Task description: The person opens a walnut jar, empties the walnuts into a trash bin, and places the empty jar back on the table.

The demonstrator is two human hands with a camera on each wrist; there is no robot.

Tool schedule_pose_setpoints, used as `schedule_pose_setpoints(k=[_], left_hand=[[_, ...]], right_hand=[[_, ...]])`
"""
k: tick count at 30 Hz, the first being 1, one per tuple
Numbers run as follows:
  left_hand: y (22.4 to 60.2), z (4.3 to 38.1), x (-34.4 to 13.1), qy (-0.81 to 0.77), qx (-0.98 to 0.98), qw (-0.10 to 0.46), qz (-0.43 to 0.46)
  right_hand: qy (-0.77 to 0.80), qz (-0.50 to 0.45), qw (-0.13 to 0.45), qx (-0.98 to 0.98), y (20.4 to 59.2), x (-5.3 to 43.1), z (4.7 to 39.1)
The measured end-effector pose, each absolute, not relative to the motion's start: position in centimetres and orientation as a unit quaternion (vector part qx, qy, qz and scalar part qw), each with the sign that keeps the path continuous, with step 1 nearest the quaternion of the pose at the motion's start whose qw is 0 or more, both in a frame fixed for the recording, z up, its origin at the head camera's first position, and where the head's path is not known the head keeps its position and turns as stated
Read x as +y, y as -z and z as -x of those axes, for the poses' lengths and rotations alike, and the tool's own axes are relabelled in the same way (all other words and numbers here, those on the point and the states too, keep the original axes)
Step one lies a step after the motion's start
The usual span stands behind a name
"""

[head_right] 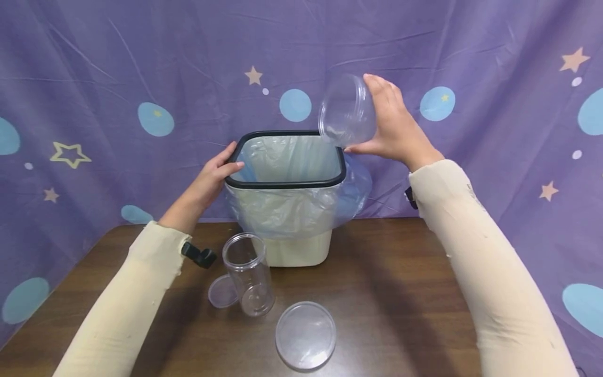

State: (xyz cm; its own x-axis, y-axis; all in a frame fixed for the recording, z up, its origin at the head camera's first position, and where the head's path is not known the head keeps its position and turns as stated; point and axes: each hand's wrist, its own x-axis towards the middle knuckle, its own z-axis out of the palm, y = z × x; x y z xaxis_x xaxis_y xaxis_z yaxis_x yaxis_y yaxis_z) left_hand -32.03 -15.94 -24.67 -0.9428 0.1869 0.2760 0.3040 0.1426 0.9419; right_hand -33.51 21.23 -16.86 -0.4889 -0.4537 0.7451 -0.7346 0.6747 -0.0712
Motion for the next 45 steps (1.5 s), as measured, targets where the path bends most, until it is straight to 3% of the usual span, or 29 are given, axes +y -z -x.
schedule_pose_setpoints(k=[8,17,25,34,45], left_hand=[[24.6,32.2,-15.8,0.625,-0.761,0.048,0.164],[25.0,32.4,-15.8,0.616,-0.77,0.041,0.162],[25.0,32.4,-15.8,0.614,-0.772,0.042,0.157],[24.9,32.2,-15.8,0.626,-0.76,0.052,0.165],[24.9,32.4,-15.7,0.629,-0.758,0.052,0.167]], right_hand=[[-0.327,-0.269,0.351,-0.835,20.1,23.3,32.1],[-0.478,-0.204,0.34,-0.784,26.4,26.1,30.5],[-0.608,-0.283,0.24,-0.702,32.3,27.5,28.6],[-0.629,-0.371,0.154,-0.665,37.0,27.7,26.7],[-0.617,-0.464,0.001,-0.635,41.8,27.2,25.1]])
